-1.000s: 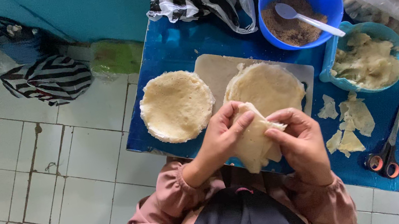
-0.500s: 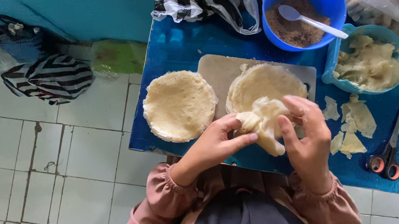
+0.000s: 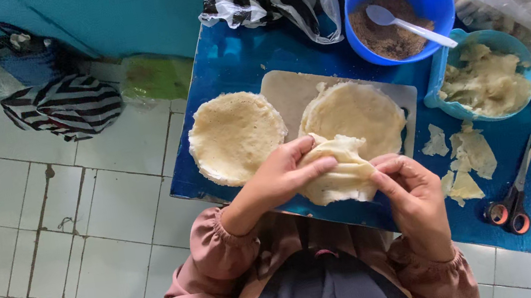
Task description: The person sits at a small blue table and stretches thin dough sheets by hand, pulling each piece wider and thinner, then places it onto a growing round stack on a cutting board. They repeat this with piece after piece, occasionally setting torn scraps aside on the table.
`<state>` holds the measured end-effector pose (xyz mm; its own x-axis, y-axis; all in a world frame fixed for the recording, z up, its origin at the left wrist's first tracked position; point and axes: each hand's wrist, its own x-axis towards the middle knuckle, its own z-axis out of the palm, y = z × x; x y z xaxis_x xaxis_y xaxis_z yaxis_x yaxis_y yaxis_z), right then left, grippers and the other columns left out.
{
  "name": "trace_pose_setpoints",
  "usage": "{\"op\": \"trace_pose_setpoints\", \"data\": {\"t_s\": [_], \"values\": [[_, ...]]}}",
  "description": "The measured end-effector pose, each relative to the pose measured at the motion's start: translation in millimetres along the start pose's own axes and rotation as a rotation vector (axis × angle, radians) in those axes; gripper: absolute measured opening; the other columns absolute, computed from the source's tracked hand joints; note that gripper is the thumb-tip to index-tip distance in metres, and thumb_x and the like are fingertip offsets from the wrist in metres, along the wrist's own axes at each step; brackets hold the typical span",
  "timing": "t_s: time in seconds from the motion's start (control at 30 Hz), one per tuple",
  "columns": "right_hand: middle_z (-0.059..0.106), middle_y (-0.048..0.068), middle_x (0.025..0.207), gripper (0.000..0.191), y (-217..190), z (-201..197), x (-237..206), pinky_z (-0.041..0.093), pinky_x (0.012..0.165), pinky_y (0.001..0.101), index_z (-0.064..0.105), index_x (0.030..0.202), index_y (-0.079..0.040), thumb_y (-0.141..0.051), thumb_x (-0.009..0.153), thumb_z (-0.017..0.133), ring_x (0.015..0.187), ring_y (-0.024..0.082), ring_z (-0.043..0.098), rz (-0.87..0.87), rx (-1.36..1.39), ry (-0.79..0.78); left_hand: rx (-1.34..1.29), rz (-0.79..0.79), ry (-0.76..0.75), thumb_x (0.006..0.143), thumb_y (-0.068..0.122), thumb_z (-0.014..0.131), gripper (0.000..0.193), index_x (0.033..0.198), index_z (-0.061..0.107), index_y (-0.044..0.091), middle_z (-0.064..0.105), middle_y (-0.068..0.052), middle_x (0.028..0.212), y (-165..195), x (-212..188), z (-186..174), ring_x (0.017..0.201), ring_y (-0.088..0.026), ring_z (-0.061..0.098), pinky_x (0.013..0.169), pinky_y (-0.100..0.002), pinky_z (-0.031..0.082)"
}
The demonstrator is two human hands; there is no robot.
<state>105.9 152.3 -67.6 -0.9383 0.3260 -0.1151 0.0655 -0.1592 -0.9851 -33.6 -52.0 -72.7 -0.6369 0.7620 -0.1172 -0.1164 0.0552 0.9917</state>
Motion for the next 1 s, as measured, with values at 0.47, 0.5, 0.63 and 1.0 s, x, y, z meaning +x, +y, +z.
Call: {"op": "trace_pose_setpoints", "data": {"t_s": [0.47, 0.5, 0.63, 1.0], "values": [[0.072, 0.010, 0.099, 0.014, -11, 3, -2, 0.054, 0.079, 0.0232, 0.062, 0.109, 0.004, 0.000, 0.097, 0.068, 0.086, 0.012, 0.067, -0.075, -0.058, 0.151, 0.617, 0.480, 0.102, 0.083, 0.021, 0.081, 0.031, 0.096, 0.060, 0.002, 0.064, -0.013, 0.095, 24, -18, -6, 0.090, -0.032, 0.067, 0.075, -0.039, 0.053], [0.071, 0.009, 0.099, 0.018, -10, 5, -3, 0.053, 0.077, 0.0227, 0.061, 0.111, 0.003, 0.000, 0.095, 0.070, 0.087, 0.011, 0.067, -0.093, -0.112, 0.148, 0.422, 0.277, 0.073, 0.084, 0.020, 0.079, 0.031, 0.100, 0.059, 0.002, 0.065, -0.012, 0.094, 24, -17, -3, 0.086, -0.027, 0.067, 0.072, -0.036, 0.054], [0.071, 0.006, 0.104, 0.017, -4, 12, -5, 0.052, 0.082, 0.0218, 0.068, 0.117, 0.004, 0.000, 0.100, 0.065, 0.092, 0.009, 0.065, -0.074, -0.179, 0.072, -0.117, -0.123, 0.009, 0.086, 0.015, 0.073, 0.037, 0.116, 0.056, 0.002, 0.065, -0.006, 0.097, 19, -12, 13, 0.083, -0.012, 0.065, 0.069, -0.030, 0.054], [0.067, 0.008, 0.104, 0.020, 0, 5, -3, 0.048, 0.088, 0.0272, 0.065, 0.115, 0.004, 0.003, 0.095, 0.068, 0.095, 0.014, 0.062, 0.067, 0.106, 0.082, -0.550, 0.072, -0.038, 0.092, 0.005, 0.069, 0.061, 0.146, 0.039, 0.006, 0.063, -0.012, 0.126, -4, 0, 1, 0.117, -0.017, 0.063, 0.098, -0.031, 0.053]]}}
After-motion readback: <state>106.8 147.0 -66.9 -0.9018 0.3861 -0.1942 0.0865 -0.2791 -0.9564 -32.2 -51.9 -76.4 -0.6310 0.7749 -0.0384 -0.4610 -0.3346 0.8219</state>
